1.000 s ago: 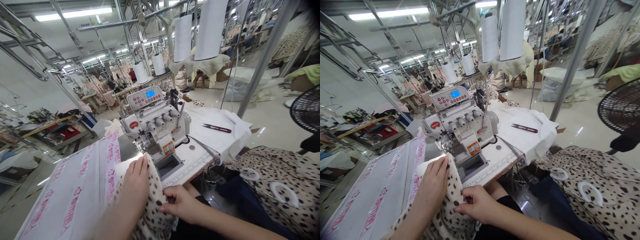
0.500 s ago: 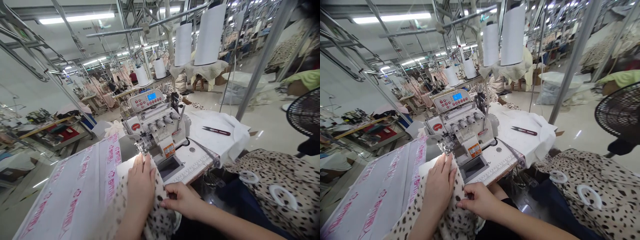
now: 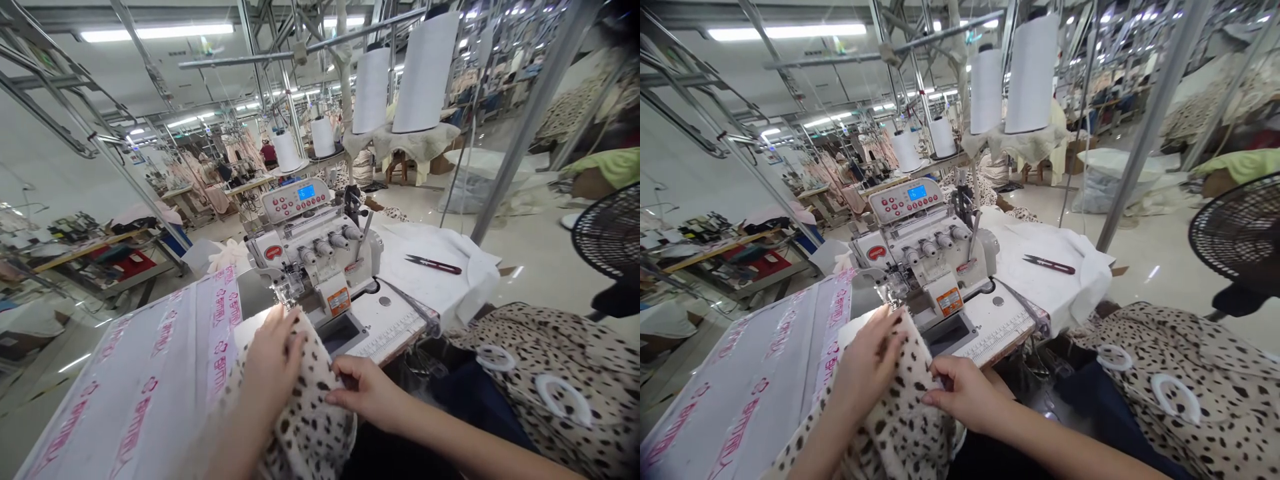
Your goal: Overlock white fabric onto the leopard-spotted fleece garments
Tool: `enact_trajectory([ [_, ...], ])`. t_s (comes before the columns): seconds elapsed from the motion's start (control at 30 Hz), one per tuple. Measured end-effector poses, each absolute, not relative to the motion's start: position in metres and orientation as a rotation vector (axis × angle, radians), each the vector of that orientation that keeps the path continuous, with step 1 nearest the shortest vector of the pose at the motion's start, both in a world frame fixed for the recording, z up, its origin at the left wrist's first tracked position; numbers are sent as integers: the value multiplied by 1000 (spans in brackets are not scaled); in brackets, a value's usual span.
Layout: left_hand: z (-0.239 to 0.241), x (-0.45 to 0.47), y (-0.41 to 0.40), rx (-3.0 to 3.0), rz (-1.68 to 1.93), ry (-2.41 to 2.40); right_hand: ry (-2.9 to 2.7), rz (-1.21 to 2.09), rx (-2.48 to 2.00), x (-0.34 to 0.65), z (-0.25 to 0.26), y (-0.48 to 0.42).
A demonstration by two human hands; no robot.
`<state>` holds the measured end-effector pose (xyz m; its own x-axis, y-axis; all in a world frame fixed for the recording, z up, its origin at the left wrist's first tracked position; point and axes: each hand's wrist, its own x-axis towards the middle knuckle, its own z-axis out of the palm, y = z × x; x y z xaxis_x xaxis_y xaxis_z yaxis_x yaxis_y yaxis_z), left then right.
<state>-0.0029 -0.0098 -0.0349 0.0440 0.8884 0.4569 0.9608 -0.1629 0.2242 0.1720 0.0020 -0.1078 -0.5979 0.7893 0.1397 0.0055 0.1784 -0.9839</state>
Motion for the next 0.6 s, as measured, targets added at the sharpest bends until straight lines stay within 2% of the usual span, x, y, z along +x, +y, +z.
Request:
enact_trajectory([
  [0.07,-33,-13,-11,-2143,-974,-2010,-1791,1465,-734,175,-107,0],
  [0.13,-32,-20,-10,-2119,-1026,-2042,-1812,1499,-721,177,-108,-1],
  [0.27,-29,-23,-5,-2170,-956,-2018,-1841,1612,-695,177,-107,1],
  [0.6,-19,-41,25,-2230,-792,-2076,-1815,1495,-568,168,-111,22],
])
